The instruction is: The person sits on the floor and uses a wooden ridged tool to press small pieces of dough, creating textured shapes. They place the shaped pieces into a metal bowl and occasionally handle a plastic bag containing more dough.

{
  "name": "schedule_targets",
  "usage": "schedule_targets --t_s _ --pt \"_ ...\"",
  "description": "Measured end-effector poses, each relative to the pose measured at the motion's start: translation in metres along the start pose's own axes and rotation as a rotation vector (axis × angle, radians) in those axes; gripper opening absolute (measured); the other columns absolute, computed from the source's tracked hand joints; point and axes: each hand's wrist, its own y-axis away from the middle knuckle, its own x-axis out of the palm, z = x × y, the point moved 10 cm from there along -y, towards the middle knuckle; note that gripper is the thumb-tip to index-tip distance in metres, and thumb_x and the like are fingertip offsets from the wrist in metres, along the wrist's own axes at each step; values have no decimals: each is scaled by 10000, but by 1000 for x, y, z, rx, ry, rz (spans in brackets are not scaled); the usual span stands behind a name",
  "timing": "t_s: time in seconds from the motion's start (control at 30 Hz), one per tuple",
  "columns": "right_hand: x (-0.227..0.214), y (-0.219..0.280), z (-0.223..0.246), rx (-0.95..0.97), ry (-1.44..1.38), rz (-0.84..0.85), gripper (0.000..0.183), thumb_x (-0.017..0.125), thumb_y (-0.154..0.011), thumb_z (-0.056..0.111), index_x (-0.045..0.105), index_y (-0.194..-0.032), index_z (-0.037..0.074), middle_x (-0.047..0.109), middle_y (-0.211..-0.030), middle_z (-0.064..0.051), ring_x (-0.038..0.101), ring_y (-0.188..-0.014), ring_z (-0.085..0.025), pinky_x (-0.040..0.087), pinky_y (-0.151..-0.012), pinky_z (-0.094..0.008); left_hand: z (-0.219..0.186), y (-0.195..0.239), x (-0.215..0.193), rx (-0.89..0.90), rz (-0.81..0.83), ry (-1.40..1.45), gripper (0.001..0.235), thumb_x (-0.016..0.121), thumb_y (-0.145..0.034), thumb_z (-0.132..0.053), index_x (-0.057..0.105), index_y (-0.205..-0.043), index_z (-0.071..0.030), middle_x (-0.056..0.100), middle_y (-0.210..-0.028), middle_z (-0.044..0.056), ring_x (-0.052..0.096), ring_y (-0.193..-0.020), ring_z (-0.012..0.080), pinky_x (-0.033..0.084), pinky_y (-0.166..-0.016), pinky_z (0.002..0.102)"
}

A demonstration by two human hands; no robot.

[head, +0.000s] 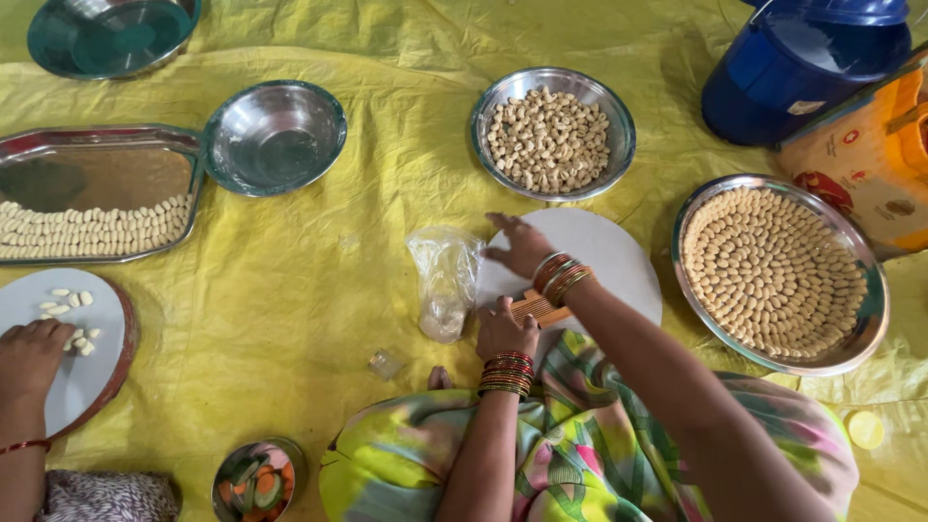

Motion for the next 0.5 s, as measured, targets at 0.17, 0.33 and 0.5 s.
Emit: schedule_targets --t_s 0.17,0.33,0.5 --pt "28 2 43 -120 264 -15 677 787 -826 346 523 -1380 61 532 -1393 -178 477 -1313 -366 400 -1119 -476 0 1 -1 -11 21 8 540 700 -880 -402 525 -1354 -211 504 -1323 162 635 -1139 369 555 -904 532" --pt "10 23 94 -456 225 -122 231 695 -914 260 672 -1032 64 676 -1115 -111 581 -1142 -320 460 -1030 -491 -2 2 -6 31 -58 27 450 717 -866 -377 575 -1252 -196 524 -1260 148 616 -1151 339 553 -878 534" --pt "-39 67 135 -654 37 -301 156 622 -992 187 622 -972 33 663 -932 -138 623 -946 -340 543 -832 -457 -13 3 -9 138 -162 78 366 725 -854 -321 622 -1173 -173 580 -1184 126 622 -1092 343 549 -878 504"
